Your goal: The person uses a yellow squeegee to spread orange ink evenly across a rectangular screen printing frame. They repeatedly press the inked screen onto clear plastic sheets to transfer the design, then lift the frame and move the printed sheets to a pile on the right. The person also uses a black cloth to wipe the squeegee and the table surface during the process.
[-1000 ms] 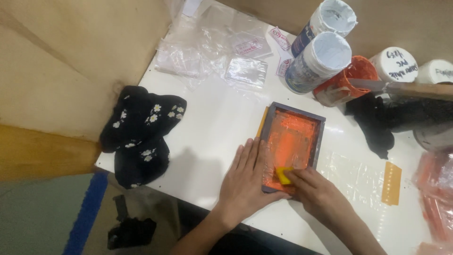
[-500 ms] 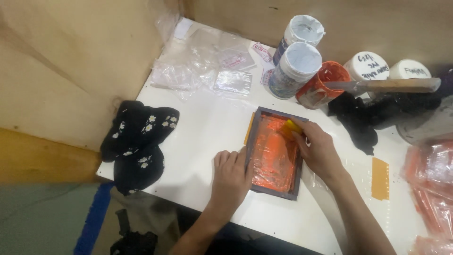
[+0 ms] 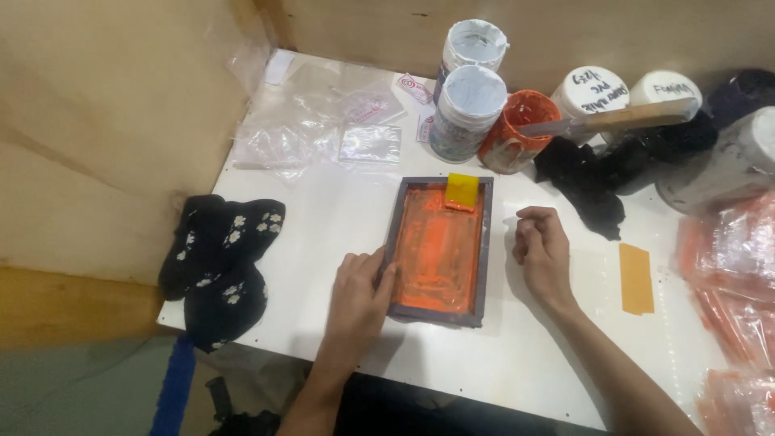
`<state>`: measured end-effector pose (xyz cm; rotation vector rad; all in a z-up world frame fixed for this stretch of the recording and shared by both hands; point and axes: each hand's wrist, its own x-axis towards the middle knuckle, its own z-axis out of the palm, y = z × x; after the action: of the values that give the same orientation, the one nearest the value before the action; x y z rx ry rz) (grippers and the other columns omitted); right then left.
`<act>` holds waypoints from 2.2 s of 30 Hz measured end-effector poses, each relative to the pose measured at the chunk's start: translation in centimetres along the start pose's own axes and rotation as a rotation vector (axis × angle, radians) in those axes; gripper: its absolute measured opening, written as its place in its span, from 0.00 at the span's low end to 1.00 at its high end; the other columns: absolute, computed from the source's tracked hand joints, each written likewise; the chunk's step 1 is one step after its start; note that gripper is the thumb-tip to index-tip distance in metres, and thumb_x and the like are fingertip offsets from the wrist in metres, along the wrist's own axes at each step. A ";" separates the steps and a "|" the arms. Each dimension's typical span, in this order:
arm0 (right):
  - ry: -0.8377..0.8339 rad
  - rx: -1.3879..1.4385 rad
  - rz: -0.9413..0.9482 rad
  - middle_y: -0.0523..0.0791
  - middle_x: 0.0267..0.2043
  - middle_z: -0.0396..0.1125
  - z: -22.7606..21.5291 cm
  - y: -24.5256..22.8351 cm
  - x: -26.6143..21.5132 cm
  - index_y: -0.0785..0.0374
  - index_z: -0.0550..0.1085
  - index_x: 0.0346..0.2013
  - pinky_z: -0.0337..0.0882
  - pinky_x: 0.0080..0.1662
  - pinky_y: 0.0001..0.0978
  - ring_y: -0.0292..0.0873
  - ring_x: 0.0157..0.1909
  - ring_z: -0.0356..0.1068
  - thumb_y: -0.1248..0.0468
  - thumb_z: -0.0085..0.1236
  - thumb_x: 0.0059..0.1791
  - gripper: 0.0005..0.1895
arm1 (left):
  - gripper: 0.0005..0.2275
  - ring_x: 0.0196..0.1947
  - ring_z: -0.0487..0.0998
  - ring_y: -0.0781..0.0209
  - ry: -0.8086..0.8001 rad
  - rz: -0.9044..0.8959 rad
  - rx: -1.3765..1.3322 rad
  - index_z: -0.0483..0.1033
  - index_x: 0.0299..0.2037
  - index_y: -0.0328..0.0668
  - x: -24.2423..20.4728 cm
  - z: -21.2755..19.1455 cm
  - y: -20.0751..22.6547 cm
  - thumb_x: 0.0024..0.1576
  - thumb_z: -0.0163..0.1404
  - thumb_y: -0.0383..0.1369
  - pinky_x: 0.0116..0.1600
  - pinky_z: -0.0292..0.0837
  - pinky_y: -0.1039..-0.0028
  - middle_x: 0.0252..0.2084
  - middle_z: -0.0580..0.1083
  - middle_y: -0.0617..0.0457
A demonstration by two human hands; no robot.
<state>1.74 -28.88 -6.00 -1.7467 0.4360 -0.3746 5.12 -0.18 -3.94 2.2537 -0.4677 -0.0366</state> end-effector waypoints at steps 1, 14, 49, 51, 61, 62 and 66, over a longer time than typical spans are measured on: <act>-0.033 -0.018 0.004 0.42 0.30 0.55 0.0 -0.7 -0.2 0.66 0.67 0.51 0.65 0.29 0.31 0.38 0.28 0.59 0.75 0.35 0.57 0.12 | 0.17 0.38 0.73 0.53 -0.016 -0.020 -0.050 0.78 0.56 0.33 -0.2 -0.7 0.6 0.63 0.52 0.38 0.50 0.68 0.62 0.31 0.74 0.47; -0.057 0.128 0.144 0.44 0.23 0.57 -0.8 -1.3 0.5 0.62 0.71 0.46 0.60 0.33 0.29 0.41 0.24 0.60 0.66 0.41 0.55 0.10 | 0.16 0.37 0.69 0.54 0.207 -0.102 0.124 0.79 0.57 0.39 -2.8 -8.0 -1.0 0.64 0.48 0.37 0.46 0.65 0.65 0.28 0.72 0.52; -0.056 -0.582 0.012 0.40 0.29 0.65 -4.3 -0.2 -10.9 0.59 0.72 0.64 0.67 0.35 0.31 0.37 0.28 0.61 0.60 0.59 0.50 0.26 | 0.17 0.36 0.68 0.50 0.181 0.280 0.208 0.73 0.57 0.23 -2.4 6.6 4.8 0.63 0.51 0.30 0.44 0.69 0.62 0.34 0.73 0.45; -0.054 -0.577 -0.008 0.40 0.29 0.65 -4.2 -0.2 -10.9 0.60 0.72 0.64 0.67 0.35 0.31 0.37 0.28 0.60 0.61 0.59 0.50 0.26 | 0.17 0.36 0.67 0.48 0.193 0.283 0.207 0.73 0.57 0.23 -2.4 6.8 4.6 0.63 0.50 0.30 0.45 0.68 0.59 0.33 0.71 0.45; -0.082 -0.672 -0.033 0.39 0.29 0.65 -4.1 0.9 -10.4 0.56 0.71 0.66 0.67 0.33 0.33 0.37 0.28 0.60 0.58 0.59 0.50 0.28 | 0.16 0.35 0.68 0.49 0.267 0.314 0.243 0.74 0.56 0.25 -2.4 7.5 3.4 0.62 0.52 0.31 0.52 0.68 0.57 0.34 0.71 0.46; -0.082 -0.674 -0.033 0.39 0.29 0.65 -4.1 0.8 -10.4 0.56 0.71 0.66 0.67 0.33 0.33 0.37 0.28 0.60 0.58 0.59 0.50 0.28 | 0.16 0.35 0.68 0.49 0.267 0.314 0.241 0.74 0.56 0.25 -2.4 7.5 3.4 0.62 0.52 0.31 0.52 0.68 0.57 0.34 0.71 0.46; -0.108 -0.747 0.049 0.39 0.34 0.67 -4.4 -0.5 -9.8 0.52 0.68 0.69 0.70 0.34 0.34 0.38 0.29 0.62 0.53 0.56 0.50 0.31 | 0.21 0.38 0.67 0.48 0.230 0.230 0.167 0.70 0.62 0.28 -2.6 6.8 4.1 0.62 0.52 0.34 0.52 0.68 0.57 0.34 0.68 0.47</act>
<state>-8.91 -27.87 -4.75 -2.4593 0.5844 -0.0728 0.16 -6.68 -5.82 2.3151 -0.6196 0.3892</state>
